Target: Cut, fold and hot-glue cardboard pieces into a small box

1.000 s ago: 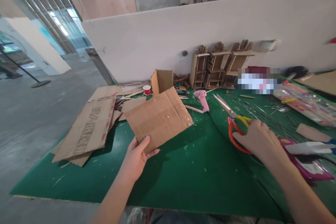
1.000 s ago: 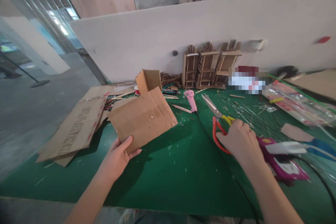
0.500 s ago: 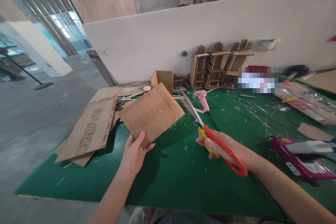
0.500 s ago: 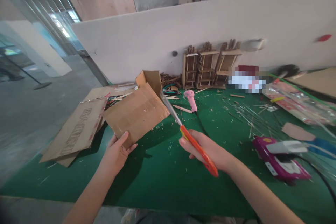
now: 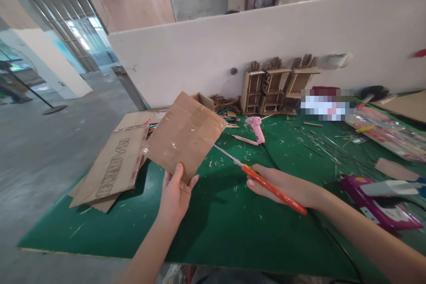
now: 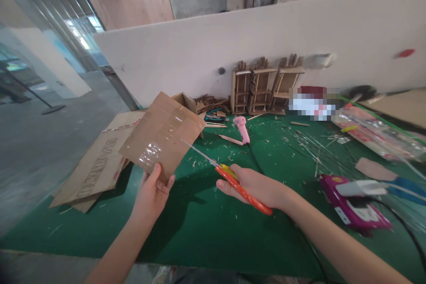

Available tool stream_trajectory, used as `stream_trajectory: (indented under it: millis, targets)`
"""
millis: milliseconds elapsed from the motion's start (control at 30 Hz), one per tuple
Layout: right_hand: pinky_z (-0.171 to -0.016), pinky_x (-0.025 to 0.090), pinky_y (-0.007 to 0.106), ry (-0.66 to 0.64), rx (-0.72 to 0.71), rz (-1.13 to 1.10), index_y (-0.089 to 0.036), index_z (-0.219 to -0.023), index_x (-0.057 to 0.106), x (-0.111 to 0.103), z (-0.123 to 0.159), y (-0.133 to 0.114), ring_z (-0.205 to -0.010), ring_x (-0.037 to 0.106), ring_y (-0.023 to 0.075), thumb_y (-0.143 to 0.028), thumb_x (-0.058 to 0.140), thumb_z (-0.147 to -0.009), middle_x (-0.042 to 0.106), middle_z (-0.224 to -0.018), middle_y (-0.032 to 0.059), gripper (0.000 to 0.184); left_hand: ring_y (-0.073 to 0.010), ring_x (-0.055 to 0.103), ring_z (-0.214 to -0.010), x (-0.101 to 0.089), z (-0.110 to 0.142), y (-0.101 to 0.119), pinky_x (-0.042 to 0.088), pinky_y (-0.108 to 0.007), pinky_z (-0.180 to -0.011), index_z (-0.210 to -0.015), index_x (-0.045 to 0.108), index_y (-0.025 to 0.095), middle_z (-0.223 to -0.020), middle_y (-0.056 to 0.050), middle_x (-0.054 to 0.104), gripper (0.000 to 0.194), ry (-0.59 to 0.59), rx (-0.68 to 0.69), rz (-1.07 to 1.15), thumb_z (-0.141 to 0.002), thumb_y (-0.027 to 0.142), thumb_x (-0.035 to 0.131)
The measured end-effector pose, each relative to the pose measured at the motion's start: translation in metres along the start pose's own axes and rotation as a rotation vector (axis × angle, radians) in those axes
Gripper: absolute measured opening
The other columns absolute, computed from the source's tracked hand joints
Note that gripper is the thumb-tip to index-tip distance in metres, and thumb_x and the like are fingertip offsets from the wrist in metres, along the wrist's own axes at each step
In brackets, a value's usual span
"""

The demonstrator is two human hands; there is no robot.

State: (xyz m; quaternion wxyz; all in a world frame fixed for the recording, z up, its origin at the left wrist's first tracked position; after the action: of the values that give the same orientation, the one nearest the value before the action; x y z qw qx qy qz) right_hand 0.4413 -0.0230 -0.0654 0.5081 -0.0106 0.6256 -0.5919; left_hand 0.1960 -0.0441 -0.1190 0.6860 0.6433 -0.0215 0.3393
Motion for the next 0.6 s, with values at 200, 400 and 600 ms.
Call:
stream_trajectory:
  millis: [200, 400, 600]
  targets:
    - [-0.056, 0.038, 0.028, 0.031, -0.061, 0.008, -0.022, -0.080, 0.037, -0.005, -0.015, -0.002, -0.062, 0.044, 0.0121, -0.065, 0.035, -0.092, 0.046, -0.073, -0.0014, 0.045, -0.0179, 0.061, -0.112, 0.017, -0.003, -0.003, 0.059, -0.025, -0.072, -0.122, 0.052, 0.043, -0.135, 0.005, 0.056, 0.044, -0.059, -0.034, 0.052, -0.082, 0.034, 0.069]
    - [-0.055, 0.037, 0.027, 0.056, -0.071, 0.041, -0.021, -0.083, 0.040, -0.009, -0.025, 0.006, -0.062, 0.044, 0.0123, -0.065, 0.035, -0.092, 0.045, -0.073, -0.0017, 0.045, -0.0186, 0.063, -0.107, 0.022, -0.008, -0.004, 0.059, -0.028, -0.071, -0.119, 0.056, 0.039, -0.131, 0.003, 0.059, 0.044, -0.072, -0.038, 0.071, -0.078, 0.035, 0.074]
    - [-0.056, 0.038, 0.028, 0.049, -0.068, 0.060, -0.021, -0.085, 0.040, -0.010, -0.030, 0.009, -0.060, 0.042, 0.0119, -0.066, 0.037, -0.091, 0.046, -0.073, -0.0021, 0.045, -0.0186, 0.061, -0.110, 0.022, -0.012, 0.003, 0.059, -0.027, -0.072, -0.118, 0.056, 0.041, -0.133, 0.004, 0.057, 0.043, -0.062, 0.015, 0.083, -0.079, 0.036, 0.073]
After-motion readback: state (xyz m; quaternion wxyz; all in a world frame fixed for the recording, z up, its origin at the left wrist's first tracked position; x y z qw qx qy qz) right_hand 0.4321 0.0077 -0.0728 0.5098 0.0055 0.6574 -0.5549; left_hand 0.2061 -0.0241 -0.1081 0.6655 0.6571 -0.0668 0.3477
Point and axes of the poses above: each hand's wrist, its own z-axis away from the middle knuckle, its own x-axis out of the palm, y = z × x, the point moved 8 cm from there along -z, towards the middle knuckle
